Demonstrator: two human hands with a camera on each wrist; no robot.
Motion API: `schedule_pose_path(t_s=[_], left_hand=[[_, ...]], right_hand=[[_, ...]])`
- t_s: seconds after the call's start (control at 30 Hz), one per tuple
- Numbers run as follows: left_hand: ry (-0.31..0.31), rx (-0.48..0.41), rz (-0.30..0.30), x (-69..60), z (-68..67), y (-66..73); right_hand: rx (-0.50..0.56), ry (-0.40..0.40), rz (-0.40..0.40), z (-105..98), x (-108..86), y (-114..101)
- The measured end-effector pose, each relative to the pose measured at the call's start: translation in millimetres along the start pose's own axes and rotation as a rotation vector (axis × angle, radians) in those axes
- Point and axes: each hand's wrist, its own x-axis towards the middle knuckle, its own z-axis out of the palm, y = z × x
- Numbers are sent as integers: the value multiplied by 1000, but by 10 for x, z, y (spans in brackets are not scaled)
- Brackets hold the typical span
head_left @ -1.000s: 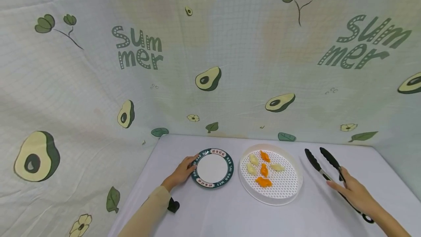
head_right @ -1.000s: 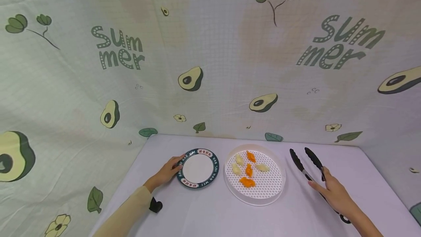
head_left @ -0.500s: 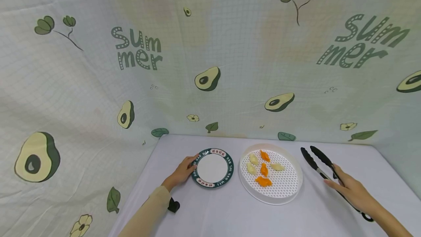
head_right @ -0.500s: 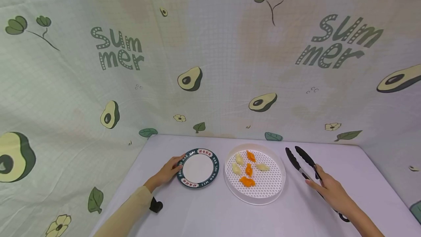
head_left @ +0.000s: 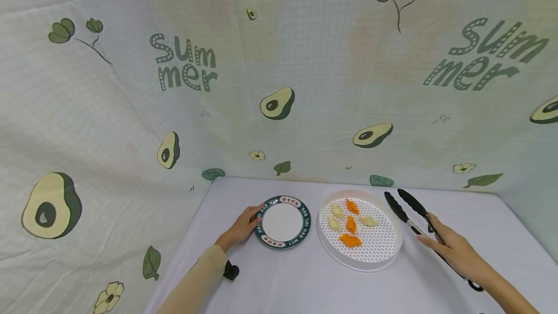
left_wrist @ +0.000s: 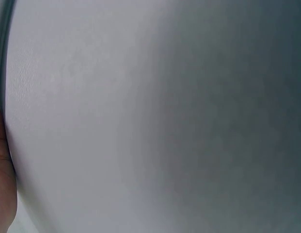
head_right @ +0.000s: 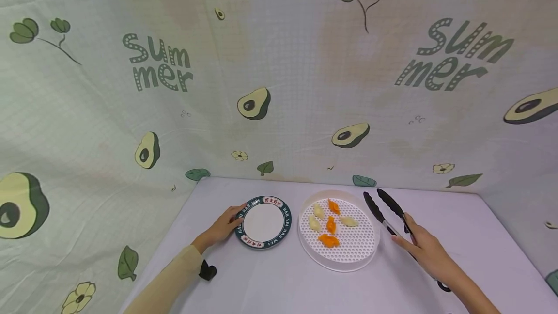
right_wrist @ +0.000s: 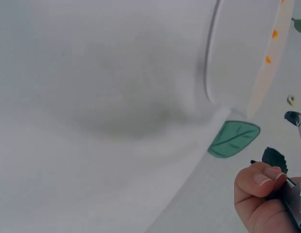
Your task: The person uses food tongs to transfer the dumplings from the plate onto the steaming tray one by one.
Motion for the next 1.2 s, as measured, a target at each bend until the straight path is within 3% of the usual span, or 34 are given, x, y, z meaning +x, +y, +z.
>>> schedule_pose_path(t_s=[0.53,0.8,1.0,1.2], left_hand=[[-8,-1,-3,15,20,-30],[-14,8,14,2,8,-9],[-7,2,0,-9,5,-3],[-4,7,-5,-15,1,12]], right_hand=[[-60,-21,-60,223,86,-467],[3,-72,-64,416,114,-800],[128,-103,-97,617,152,-1083],[127,-89,-155,857,202,-1332]])
